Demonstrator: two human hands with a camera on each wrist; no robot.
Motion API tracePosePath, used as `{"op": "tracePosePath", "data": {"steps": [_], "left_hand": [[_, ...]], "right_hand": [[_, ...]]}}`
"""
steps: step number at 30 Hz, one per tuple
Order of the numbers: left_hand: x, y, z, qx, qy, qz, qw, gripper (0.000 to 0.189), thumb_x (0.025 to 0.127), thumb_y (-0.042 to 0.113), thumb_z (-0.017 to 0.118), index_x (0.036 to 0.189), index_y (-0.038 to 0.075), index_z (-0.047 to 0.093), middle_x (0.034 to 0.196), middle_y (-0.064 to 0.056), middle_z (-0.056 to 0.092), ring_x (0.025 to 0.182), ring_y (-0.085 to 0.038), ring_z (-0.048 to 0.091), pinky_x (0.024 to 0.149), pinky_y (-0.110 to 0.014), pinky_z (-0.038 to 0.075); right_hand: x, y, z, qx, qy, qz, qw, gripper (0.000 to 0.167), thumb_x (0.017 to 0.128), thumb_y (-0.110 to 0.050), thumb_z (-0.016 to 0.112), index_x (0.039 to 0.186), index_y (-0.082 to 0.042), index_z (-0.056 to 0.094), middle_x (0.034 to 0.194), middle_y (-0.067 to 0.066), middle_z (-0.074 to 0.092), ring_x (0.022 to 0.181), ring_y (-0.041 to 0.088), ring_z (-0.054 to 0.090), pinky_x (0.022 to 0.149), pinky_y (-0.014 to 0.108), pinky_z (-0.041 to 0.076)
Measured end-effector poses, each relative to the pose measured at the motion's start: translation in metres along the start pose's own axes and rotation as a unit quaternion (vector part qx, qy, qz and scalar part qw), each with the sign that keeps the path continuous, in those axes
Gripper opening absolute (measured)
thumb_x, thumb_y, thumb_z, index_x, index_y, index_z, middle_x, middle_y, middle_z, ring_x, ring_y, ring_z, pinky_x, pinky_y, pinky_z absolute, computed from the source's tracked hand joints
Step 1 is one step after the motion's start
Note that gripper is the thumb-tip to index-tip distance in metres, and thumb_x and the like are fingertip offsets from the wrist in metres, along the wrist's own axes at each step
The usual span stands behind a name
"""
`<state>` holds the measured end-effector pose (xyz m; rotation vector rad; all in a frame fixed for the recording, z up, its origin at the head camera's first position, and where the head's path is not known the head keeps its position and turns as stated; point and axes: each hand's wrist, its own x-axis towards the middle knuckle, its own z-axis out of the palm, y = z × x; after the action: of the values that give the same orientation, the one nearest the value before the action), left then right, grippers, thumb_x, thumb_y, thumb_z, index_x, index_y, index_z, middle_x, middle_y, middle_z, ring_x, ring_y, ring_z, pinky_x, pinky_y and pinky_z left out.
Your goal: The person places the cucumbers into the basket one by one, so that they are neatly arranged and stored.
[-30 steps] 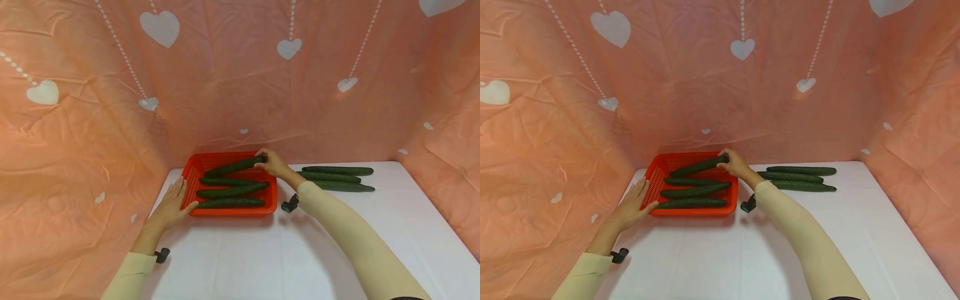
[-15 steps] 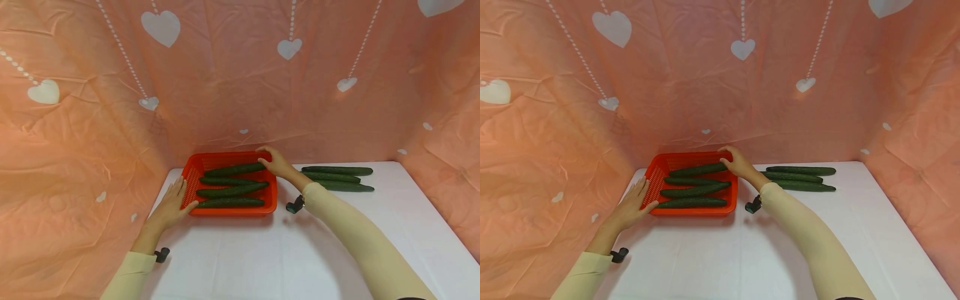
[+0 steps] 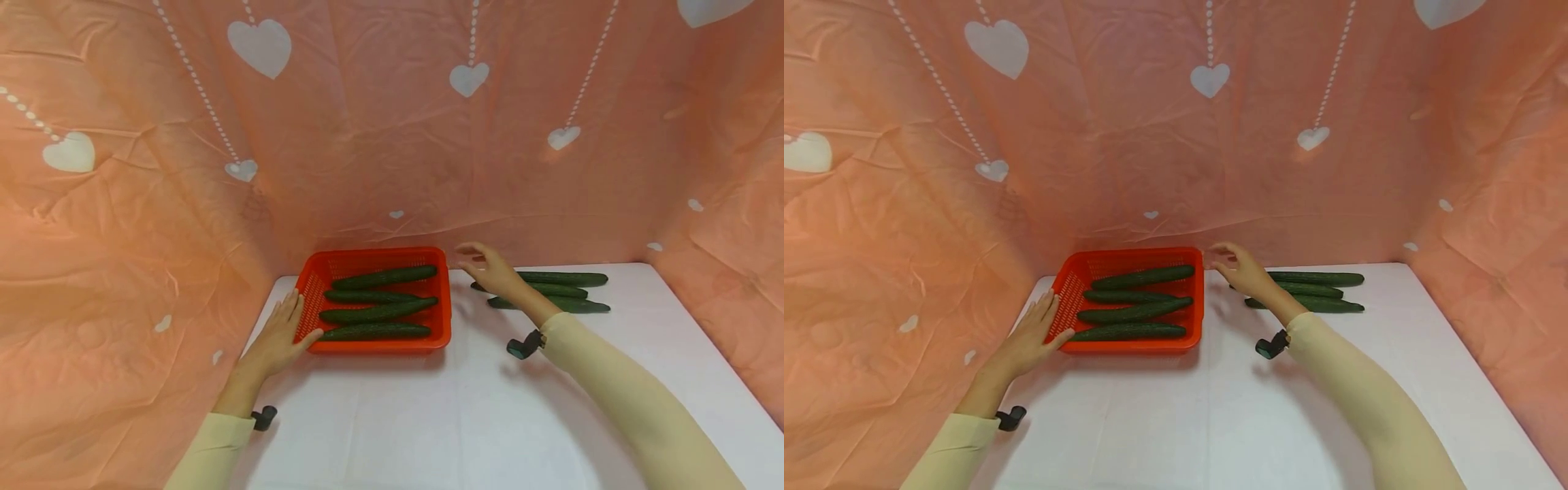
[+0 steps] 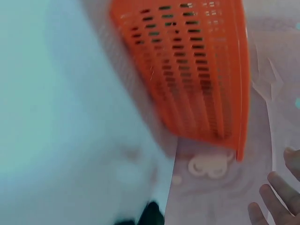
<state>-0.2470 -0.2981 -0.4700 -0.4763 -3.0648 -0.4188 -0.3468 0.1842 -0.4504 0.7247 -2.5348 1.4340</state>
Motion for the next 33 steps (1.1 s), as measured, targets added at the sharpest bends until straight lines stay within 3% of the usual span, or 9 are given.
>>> {"op": "tracePosePath", "data": {"steps": [5, 11, 17, 19, 22, 26, 30, 33], "left_hand": [[0.0, 0.001, 0.0, 0.001, 0.002, 0.001, 1.0, 0.102, 0.106, 0.063, 0.053, 0.168, -0.008, 0.014, 0.179, -0.023, 0.001, 0.165, -0.046, 0.003, 0.133, -0.06, 0.004], [0.001, 0.001, -0.001, -0.004, 0.003, 0.001, 1.0, 0.102, 0.107, 0.063, 0.053, 0.168, -0.008, 0.013, 0.179, -0.023, 0.0, 0.164, -0.047, 0.002, 0.133, -0.06, 0.004], [0.0, 0.0, 0.0, -0.001, 0.0, 0.0, 1.0, 0.102, 0.107, 0.064, 0.052, 0.168, -0.007, 0.012, 0.179, -0.022, -0.001, 0.165, -0.045, 0.002, 0.133, -0.06, 0.003], [0.0, 0.0, 0.0, 0.001, -0.001, 0.0, 1.0, 0.102, 0.107, 0.064, 0.051, 0.168, -0.007, 0.012, 0.179, -0.022, -0.001, 0.165, -0.045, 0.002, 0.133, -0.06, 0.003], [-0.001, 0.0, 0.001, 0.001, -0.002, 0.0, 1.0, 0.102, 0.107, 0.064, 0.051, 0.168, -0.007, 0.012, 0.179, -0.022, -0.001, 0.165, -0.045, 0.002, 0.133, -0.06, 0.003], [-0.001, 0.0, 0.0, -0.003, -0.001, 0.002, 1.0, 0.102, 0.106, 0.064, 0.052, 0.168, -0.007, 0.013, 0.179, -0.023, 0.0, 0.164, -0.047, 0.003, 0.133, -0.061, 0.004], [0.0, 0.0, 0.0, -0.003, 0.001, 0.002, 1.0, 0.102, 0.106, 0.065, 0.051, 0.168, -0.007, 0.013, 0.179, -0.023, 0.001, 0.164, -0.047, 0.003, 0.133, -0.061, 0.004], [0.0, -0.001, 0.0, -0.003, -0.001, 0.0, 1.0, 0.103, 0.106, 0.065, 0.051, 0.169, -0.006, 0.012, 0.179, -0.022, 0.0, 0.164, -0.047, 0.003, 0.133, -0.061, 0.004]], "right_hand": [[-0.023, 0.01, -0.024, -0.033, 0.008, 0.018, 0.9992, 0.04, 0.105, -0.007, 0.069, 0.143, 0.004, 0.06, 0.143, 0.027, 0.062, 0.134, 0.047, 0.058, 0.116, 0.064, 0.045], [-0.05, 0.024, -0.051, -0.073, 0.028, 0.002, 0.997, 0.037, 0.103, -0.004, 0.071, 0.138, 0.007, 0.062, 0.136, 0.03, 0.066, 0.128, 0.049, 0.06, 0.112, 0.067, 0.046], [-0.083, 0.037, -0.079, -0.121, 0.036, 0.036, 0.9914, 0.041, 0.102, -0.016, 0.077, 0.135, 0.005, 0.064, 0.133, 0.029, 0.067, 0.127, 0.049, 0.059, 0.11, 0.066, 0.045], [-0.093, 0.041, -0.088, -0.13, 0.04, 0.039, 0.9899, 0.041, 0.1, -0.017, 0.078, 0.133, 0.004, 0.065, 0.13, 0.028, 0.068, 0.122, 0.047, 0.062, 0.106, 0.061, 0.049], [-0.107, 0.05, -0.1, -0.13, 0.043, 0.034, 0.9899, 0.037, 0.098, -0.013, 0.08, 0.128, 0.005, 0.067, 0.122, 0.026, 0.068, 0.111, 0.038, 0.064, 0.098, 0.038, 0.052], [-0.122, 0.064, -0.113, -0.131, 0.05, 0.021, 0.9899, 0.034, 0.095, -0.007, 0.082, 0.123, 0.006, 0.068, 0.114, 0.022, 0.067, 0.1, 0.022, 0.06, 0.086, 0.018, 0.047], [-0.133, 0.077, -0.124, -0.154, 0.049, 0.018, 0.9866, 0.034, 0.093, -0.007, 0.084, 0.122, 0.005, 0.069, 0.114, 0.022, 0.069, 0.099, 0.009, 0.058, 0.084, 0.024, 0.047], [-0.139, 0.085, -0.129, -0.175, 0.043, 0.018, 0.9835, 0.032, 0.092, -0.007, 0.084, 0.12, 0.003, 0.071, 0.113, 0.021, 0.071, 0.099, 0.012, 0.059, 0.081, 0.029, 0.048]]}}
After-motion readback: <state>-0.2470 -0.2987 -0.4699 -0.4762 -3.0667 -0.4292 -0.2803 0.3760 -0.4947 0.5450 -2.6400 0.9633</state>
